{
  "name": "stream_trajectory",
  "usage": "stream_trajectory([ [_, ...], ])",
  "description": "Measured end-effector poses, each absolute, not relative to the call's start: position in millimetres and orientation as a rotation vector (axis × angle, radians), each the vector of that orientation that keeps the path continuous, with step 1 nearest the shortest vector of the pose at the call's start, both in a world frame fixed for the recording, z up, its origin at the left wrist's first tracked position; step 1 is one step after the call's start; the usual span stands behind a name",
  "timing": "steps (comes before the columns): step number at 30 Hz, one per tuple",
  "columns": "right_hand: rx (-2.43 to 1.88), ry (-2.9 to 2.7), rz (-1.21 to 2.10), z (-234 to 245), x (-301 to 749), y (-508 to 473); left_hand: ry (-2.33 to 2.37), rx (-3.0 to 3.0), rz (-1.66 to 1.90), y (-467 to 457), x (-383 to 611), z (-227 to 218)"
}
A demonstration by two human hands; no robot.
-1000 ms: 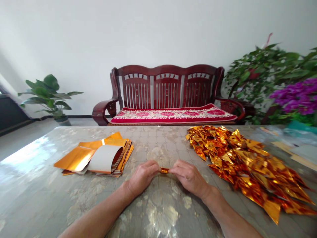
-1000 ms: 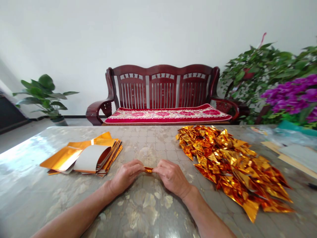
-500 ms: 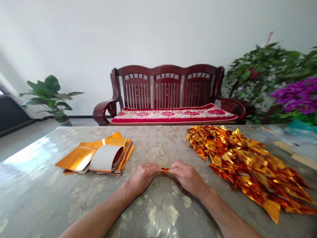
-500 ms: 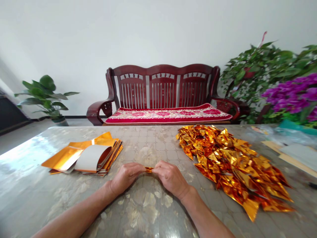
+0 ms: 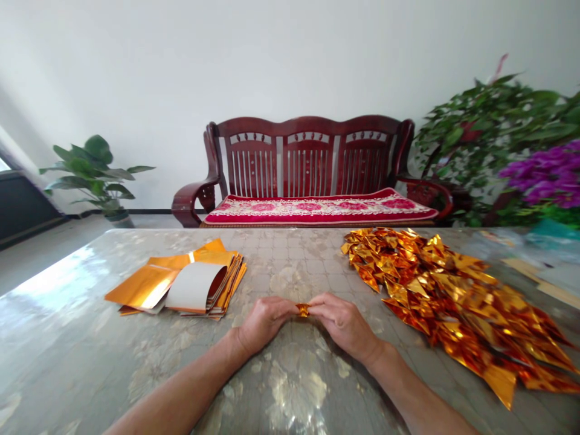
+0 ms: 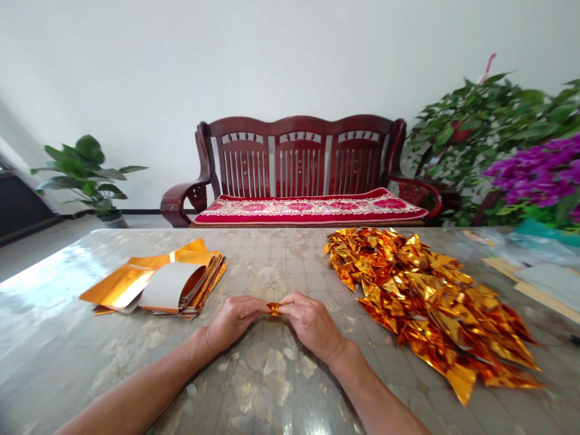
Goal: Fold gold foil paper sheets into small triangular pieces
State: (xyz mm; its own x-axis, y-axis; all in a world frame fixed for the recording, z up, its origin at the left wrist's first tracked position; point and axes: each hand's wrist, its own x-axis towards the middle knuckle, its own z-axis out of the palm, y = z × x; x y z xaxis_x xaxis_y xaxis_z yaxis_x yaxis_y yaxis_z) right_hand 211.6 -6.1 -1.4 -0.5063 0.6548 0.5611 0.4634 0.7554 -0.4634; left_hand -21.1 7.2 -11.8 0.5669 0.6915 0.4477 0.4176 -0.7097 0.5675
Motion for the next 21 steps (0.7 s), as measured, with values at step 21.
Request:
stream_trajectory([
  [21, -0.915, -2.167, 0.205, -2.0, 208.5, -9.2, 1.18, 2.009, 0.95, 5.9, -8.5, -19.6],
])
